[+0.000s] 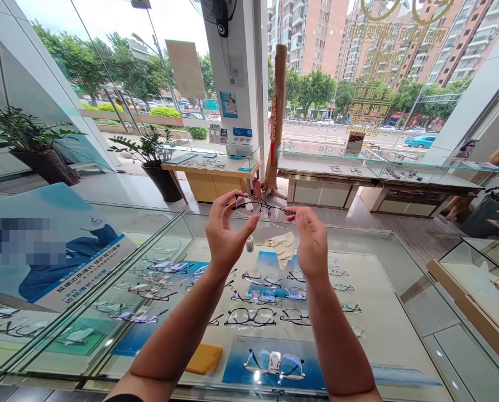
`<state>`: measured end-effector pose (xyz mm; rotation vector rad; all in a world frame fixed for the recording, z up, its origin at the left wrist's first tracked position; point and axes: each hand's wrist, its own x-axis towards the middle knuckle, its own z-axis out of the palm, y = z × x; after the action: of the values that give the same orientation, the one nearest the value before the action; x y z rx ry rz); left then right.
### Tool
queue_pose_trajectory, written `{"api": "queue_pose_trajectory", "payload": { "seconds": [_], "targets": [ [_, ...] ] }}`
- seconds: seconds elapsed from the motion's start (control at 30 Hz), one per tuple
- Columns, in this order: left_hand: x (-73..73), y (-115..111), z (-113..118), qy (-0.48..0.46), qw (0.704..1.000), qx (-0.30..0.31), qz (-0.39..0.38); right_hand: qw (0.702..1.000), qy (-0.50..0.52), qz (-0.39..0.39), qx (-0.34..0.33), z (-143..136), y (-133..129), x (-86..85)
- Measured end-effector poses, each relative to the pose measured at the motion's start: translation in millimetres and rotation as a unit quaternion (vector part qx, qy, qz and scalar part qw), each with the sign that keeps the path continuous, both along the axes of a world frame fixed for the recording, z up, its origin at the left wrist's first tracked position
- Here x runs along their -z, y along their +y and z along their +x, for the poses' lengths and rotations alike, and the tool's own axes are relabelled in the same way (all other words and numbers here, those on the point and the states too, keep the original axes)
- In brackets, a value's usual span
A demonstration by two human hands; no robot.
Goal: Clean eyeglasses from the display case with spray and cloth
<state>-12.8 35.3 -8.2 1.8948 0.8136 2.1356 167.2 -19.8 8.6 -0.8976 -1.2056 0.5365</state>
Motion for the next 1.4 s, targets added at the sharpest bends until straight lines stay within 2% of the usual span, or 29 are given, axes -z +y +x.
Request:
{"api": "queue_pose_trajectory", "payload": {
  "seconds": [0.27, 0.4, 0.57, 0.77, 0.83, 0.97, 1.0, 1.07, 1.17, 1.23, 1.4],
  "targets": [
    [-1.8, 3, -2, -0.036, 0.998, 0.046, 0.004, 0.998, -0.033, -0.042, -0.035, 3, 2, -0.1],
    [-4.8, 0, -5, 0.010, 0.997, 0.074, -0.012, 0.996, -0.050, -0.064, -0.026, 5, 5, -0.7],
    [-8.6, -7, -3, 0.066, 0.990, 0.120, -0.037, 0.987, -0.073, -0.090, -0.114, 4, 9, 2.7],
    [-8.0, -7, -2, 0.096, 0.985, 0.140, -0.038, 0.983, -0.061, -0.094, -0.143, 5, 12, 7.5],
    [-8.3, -9, -2, 0.098, 0.989, 0.112, -0.024, 0.986, -0.049, -0.087, -0.131, 5, 13, 8.8],
    [-12.4, -18, -2, 0.048, 0.996, -0.070, 0.022, 0.995, -0.049, -0.063, -0.056, 4, 16, 9.9],
    [-13.5, -21, -2, 0.045, 0.995, -0.091, 0.020, 0.996, -0.058, -0.059, -0.037, 2, 15, 9.7],
    [-14.8, -27, -2, 0.066, 0.996, -0.060, -0.019, 0.996, -0.080, -0.046, -0.007, -1, 14, 8.8],
    [-13.5, -30, -1, 0.110, 0.984, 0.057, -0.127, 0.994, -0.110, -0.006, 0.029, -11, 9, 7.4],
    [-11.6, -30, 0, 0.105, 0.973, 0.100, -0.178, 0.988, -0.139, 0.032, 0.062, -18, 5, 7.5],
    [-9.8, -35, -3, 0.059, 0.956, 0.110, -0.266, 0.959, -0.237, 0.101, 0.119, -34, -6, 11.9]
  ]
}}
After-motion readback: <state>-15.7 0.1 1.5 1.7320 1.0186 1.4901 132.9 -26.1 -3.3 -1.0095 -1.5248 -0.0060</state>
